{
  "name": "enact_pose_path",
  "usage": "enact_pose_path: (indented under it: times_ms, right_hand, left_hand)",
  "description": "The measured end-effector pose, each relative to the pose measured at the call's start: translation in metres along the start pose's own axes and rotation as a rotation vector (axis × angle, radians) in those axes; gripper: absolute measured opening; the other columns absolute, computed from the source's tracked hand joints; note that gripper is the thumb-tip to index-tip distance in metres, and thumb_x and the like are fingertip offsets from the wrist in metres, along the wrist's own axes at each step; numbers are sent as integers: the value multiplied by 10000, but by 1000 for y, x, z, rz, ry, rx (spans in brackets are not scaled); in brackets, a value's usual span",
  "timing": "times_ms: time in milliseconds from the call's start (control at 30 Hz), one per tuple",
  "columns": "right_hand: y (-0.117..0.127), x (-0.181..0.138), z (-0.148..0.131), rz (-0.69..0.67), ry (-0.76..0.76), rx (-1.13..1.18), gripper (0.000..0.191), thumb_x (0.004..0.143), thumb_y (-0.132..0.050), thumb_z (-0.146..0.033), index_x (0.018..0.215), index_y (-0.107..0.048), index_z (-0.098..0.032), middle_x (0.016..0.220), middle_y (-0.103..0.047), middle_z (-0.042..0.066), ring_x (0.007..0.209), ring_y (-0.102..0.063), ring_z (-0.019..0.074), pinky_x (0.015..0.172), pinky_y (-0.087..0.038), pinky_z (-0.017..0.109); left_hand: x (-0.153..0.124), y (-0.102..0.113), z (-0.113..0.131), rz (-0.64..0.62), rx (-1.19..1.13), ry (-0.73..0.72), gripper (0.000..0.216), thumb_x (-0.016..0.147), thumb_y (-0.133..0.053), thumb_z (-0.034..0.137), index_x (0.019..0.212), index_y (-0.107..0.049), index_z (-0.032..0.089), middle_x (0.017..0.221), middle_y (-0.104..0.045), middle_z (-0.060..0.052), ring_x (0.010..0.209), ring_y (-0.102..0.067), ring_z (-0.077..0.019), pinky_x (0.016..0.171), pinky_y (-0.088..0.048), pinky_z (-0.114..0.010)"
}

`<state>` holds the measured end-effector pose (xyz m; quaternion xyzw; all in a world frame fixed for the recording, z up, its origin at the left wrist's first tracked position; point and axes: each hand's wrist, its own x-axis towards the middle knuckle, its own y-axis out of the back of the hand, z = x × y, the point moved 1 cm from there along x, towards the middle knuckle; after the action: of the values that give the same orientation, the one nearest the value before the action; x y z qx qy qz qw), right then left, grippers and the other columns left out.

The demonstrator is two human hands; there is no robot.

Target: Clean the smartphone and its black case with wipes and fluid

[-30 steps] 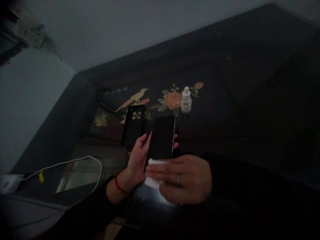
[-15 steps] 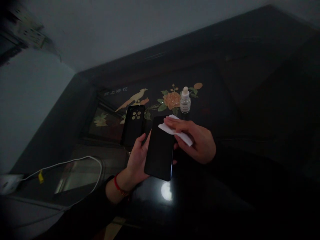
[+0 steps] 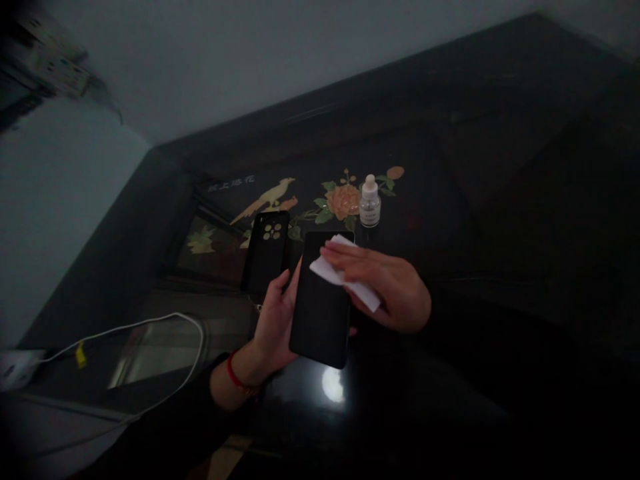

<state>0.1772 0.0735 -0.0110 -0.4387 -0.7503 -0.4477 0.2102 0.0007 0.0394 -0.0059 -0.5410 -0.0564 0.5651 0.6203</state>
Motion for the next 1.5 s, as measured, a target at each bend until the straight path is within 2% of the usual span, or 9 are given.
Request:
enact_pose_path:
  times_ms: [167, 267, 433, 667, 900, 1067, 1267, 1400, 1500]
  right_hand:
    - [-9, -3, -5, -110, 202, -5, 252, 926, -439, -72, 1160, -518, -122, 1224, -649, 185, 1305, -472, 227, 976, -535, 370]
    - [-3, -2, 1, -57, 120, -64, 262, 888, -511, -73, 1142, -510, -137, 1303, -592, 204, 1318, -457, 274, 1016, -502, 465]
    - [6, 2, 6, 17, -63, -178, 304, 875, -500, -32, 1143, -495, -175, 1348, -564, 177, 1343, -431, 229, 1063, -462, 440]
    - [-6, 3, -8, -212, 318, -199, 173, 901, -466, -45, 1020, -588, -75, 1147, -684, 199, 1288, -480, 259, 970, -543, 355]
    - [9, 0, 16, -44, 156, -255, 305, 890, -558, -111, 1191, -514, -95, 1348, -544, 232, 1320, -452, 298, 1025, -491, 507]
    - [5, 1, 9, -178, 312, -288, 206, 899, -487, -41, 1090, -560, -62, 1237, -625, 236, 1307, -455, 312, 992, -528, 462]
    - [8, 1, 14, -12, 104, -338, 338, 880, -512, -24, 1208, -492, -104, 1320, -571, 224, 1311, -466, 275, 1031, -496, 481]
    - [6, 3, 7, -187, 292, -300, 215, 913, -453, -52, 1105, -548, -77, 1241, -628, 219, 1313, -448, 294, 1006, -509, 496]
    - [6, 2, 8, -203, 284, -272, 250, 922, -450, -64, 1153, -544, -87, 1259, -622, 203, 1319, -446, 275, 1030, -494, 480]
  left_hand:
    - [3, 2, 0, -3, -10, -21, 512, 962, -284, 407, 1463, -347, 324, 1288, -620, -33, 1084, -618, -238, 989, -428, -417]
    - [1, 3, -1, -86, -12, -27, 494, 967, -280, 407, 1457, -336, 373, 1320, -597, -24, 1077, -622, -254, 973, -439, -484]
    - [-4, 1, -3, -207, 11, 32, 509, 953, -328, 459, 1460, -292, 420, 1193, -665, -49, 989, -659, -304, 831, -496, -570]
    - [4, -1, -3, -30, 32, -109, 507, 961, -333, 363, 1458, -371, 266, 1268, -634, -43, 1120, -606, -224, 1038, -411, -397]
    - [-5, 3, -3, -229, 68, 41, 587, 936, -342, 507, 1493, -185, 407, 1219, -654, -75, 1024, -658, -319, 834, -505, -546]
    - [-2, 2, -3, -133, 57, -81, 509, 958, -337, 409, 1464, -318, 360, 1378, -553, -36, 1156, -590, -275, 972, -464, -498]
    - [-5, 5, -5, -268, 94, 48, 564, 917, -405, 518, 1460, -292, 414, 1270, -625, -69, 1048, -649, -327, 851, -503, -557]
    - [-3, 2, -6, -128, 100, -91, 501, 954, -368, 403, 1449, -367, 325, 1354, -574, -41, 1178, -577, -262, 1005, -445, -458]
    - [-2, 2, -6, -96, 93, -120, 495, 966, -329, 373, 1454, -366, 294, 1387, -547, -40, 1228, -540, -248, 1052, -408, -430]
